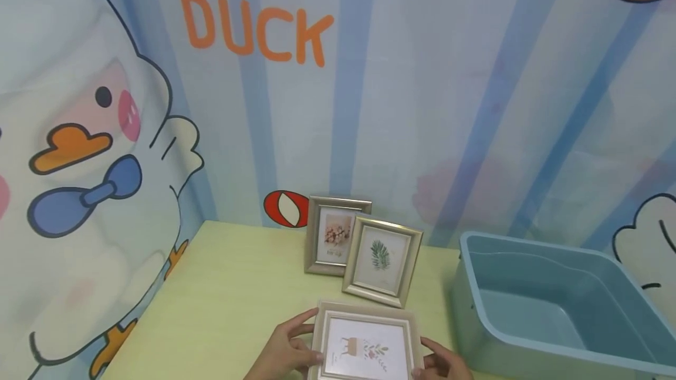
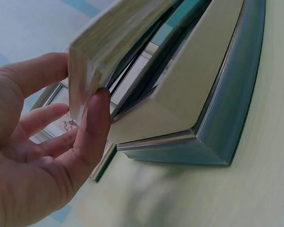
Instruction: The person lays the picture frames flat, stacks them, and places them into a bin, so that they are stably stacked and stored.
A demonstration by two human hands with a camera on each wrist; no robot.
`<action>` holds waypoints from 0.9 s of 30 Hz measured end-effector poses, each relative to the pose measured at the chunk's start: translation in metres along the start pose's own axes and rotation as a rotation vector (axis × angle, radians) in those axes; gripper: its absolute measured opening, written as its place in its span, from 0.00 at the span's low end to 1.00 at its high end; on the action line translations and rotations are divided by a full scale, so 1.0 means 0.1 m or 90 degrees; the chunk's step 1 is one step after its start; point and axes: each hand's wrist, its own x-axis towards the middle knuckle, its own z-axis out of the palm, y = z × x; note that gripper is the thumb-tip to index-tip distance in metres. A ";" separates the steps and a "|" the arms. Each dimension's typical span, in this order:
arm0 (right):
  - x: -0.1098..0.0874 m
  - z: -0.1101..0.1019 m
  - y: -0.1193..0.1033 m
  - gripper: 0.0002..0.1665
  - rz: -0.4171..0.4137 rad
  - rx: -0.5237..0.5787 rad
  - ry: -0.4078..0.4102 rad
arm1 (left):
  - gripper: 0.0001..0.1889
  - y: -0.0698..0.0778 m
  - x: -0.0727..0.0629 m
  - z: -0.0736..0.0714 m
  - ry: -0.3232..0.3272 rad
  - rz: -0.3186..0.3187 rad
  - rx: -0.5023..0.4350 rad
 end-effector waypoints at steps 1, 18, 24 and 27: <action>0.00 0.01 -0.02 0.47 0.009 -0.022 0.014 | 0.47 0.01 0.00 0.00 0.001 0.001 0.007; -0.04 0.03 -0.06 0.44 -0.021 -0.106 0.022 | 0.41 0.05 -0.11 0.13 0.064 0.029 0.150; -0.04 0.01 -0.03 0.42 -0.027 -0.182 0.030 | 0.40 0.02 -0.15 0.15 0.078 0.045 0.194; -0.03 0.01 -0.01 0.43 -0.010 -0.198 0.035 | 0.39 0.00 -0.15 0.16 0.082 0.037 0.202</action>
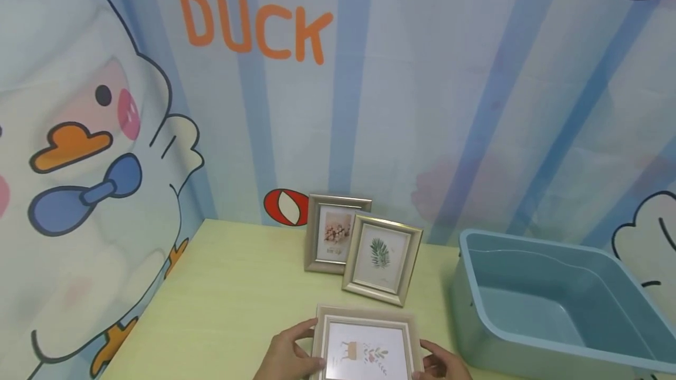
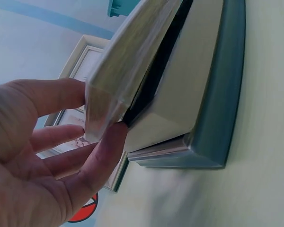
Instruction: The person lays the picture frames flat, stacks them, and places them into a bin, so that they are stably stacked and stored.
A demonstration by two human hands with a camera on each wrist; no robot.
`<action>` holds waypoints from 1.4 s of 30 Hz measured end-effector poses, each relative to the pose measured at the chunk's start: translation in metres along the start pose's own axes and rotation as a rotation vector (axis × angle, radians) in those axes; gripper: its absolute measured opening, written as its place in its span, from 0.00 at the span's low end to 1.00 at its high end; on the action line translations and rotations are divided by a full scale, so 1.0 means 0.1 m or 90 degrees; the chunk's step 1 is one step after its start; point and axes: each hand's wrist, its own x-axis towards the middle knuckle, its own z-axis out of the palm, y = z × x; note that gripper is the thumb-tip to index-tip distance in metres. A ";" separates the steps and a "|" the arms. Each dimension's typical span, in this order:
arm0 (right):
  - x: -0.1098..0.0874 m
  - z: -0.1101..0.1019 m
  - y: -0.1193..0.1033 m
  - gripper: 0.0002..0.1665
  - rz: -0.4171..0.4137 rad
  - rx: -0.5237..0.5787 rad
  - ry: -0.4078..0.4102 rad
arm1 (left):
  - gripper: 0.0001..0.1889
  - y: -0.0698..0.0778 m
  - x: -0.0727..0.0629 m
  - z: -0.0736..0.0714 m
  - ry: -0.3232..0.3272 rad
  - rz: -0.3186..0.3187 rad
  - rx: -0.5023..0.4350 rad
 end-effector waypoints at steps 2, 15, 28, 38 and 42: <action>0.00 0.00 0.01 0.44 0.003 0.008 -0.004 | 0.39 -0.01 0.00 0.01 -0.001 -0.005 0.007; 0.00 -0.01 0.00 0.48 0.032 0.050 -0.026 | 0.35 0.06 0.02 0.09 0.034 -0.028 0.074; -0.02 0.01 -0.01 0.44 0.031 0.011 -0.001 | 0.34 0.08 0.03 0.14 0.043 -0.009 0.123; -0.04 0.02 -0.03 0.44 0.001 0.047 -0.029 | 0.34 0.08 0.02 0.18 0.050 -0.007 0.115; -0.03 0.02 -0.06 0.42 -0.015 0.034 -0.037 | 0.33 0.07 0.03 0.17 0.057 -0.012 0.112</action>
